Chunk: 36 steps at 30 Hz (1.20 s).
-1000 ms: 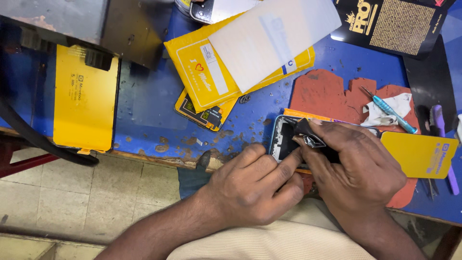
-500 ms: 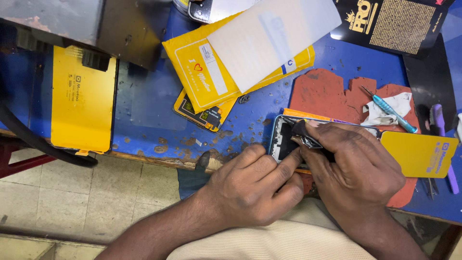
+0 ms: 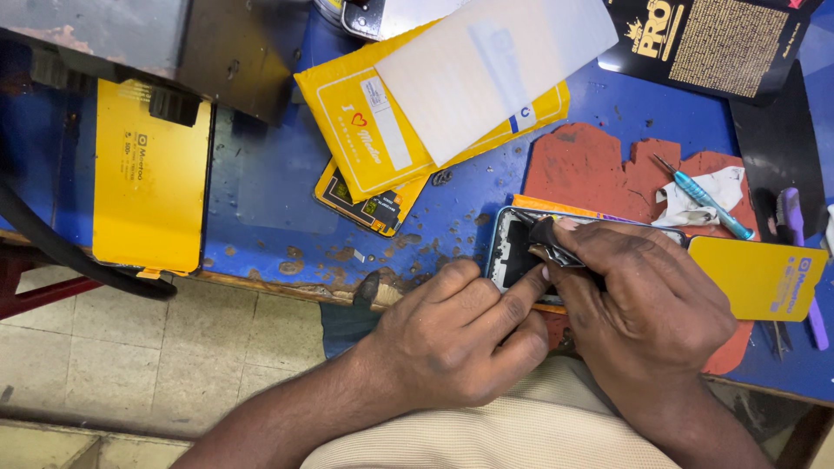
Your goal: The person tests a smartphone's touchscreen and interface, then pries open the phone's back cover with a tool and removes the back panel. They work on the internal components, handle the battery area, and peel a yellow protective film from a replacement part.
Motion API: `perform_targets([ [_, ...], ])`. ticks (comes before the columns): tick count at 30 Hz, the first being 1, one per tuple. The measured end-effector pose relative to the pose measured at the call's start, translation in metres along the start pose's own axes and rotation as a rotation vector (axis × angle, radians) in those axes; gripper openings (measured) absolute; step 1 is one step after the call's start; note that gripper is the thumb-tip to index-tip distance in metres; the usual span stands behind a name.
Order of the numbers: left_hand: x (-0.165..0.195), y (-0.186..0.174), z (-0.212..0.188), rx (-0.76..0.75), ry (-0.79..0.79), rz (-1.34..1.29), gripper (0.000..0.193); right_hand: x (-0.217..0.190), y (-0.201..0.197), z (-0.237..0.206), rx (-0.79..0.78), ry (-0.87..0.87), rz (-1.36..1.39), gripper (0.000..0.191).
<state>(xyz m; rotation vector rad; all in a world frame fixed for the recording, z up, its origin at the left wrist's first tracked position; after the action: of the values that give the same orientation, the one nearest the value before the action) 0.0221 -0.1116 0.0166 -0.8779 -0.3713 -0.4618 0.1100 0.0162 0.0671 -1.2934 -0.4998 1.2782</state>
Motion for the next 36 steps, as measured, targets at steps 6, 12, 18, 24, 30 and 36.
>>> perform_targets([
  [6, -0.0001, 0.0005, -0.0002, -0.001, 0.003, 0.008, 0.02, -0.0001, -0.0015, 0.001, -0.004, 0.013, 0.012, 0.026],
  [12, -0.0001, 0.0011, -0.0007, 0.002, 0.003, 0.009, 0.021, 0.001, -0.0017, 0.0, 0.0, 0.004, -0.004, 0.025],
  [18, 0.0001, 0.0013, -0.0011, 0.003, 0.005, -0.002, 0.02, 0.003, -0.0019, -0.0034, 0.012, 0.023, 0.004, 0.024],
  [24, -0.0004, 0.001, -0.001, 0.005, 0.007, 0.0, 0.018, 0.0062, -0.004, -0.0057, -0.006, 0.047, 0.006, 0.026],
  [30, -0.0006, 0.0008, -0.0009, -0.004, 0.01, -0.001, 0.017, 0.0069, -0.0055, -0.0071, 0.007, 0.039, 0.0, 0.025],
  [36, -0.0006, 0.001, -0.0009, -0.013, 0.008, 0.002, 0.016, 0.0079, -0.0072, -0.0089, 0.017, 0.05, -0.033, 0.026],
])
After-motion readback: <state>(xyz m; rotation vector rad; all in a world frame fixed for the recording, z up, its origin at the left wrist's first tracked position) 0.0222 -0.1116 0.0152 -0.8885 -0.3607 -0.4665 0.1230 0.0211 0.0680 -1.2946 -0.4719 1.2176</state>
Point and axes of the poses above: each hand's wrist, its own z-axis towards the middle knuckle, its own y-axis out of the palm, x = y × z, the point moved 4 cm from there along z, towards the middle knuckle, and after that the axes turned 2 degrees about -y, right-handed, at the moved point
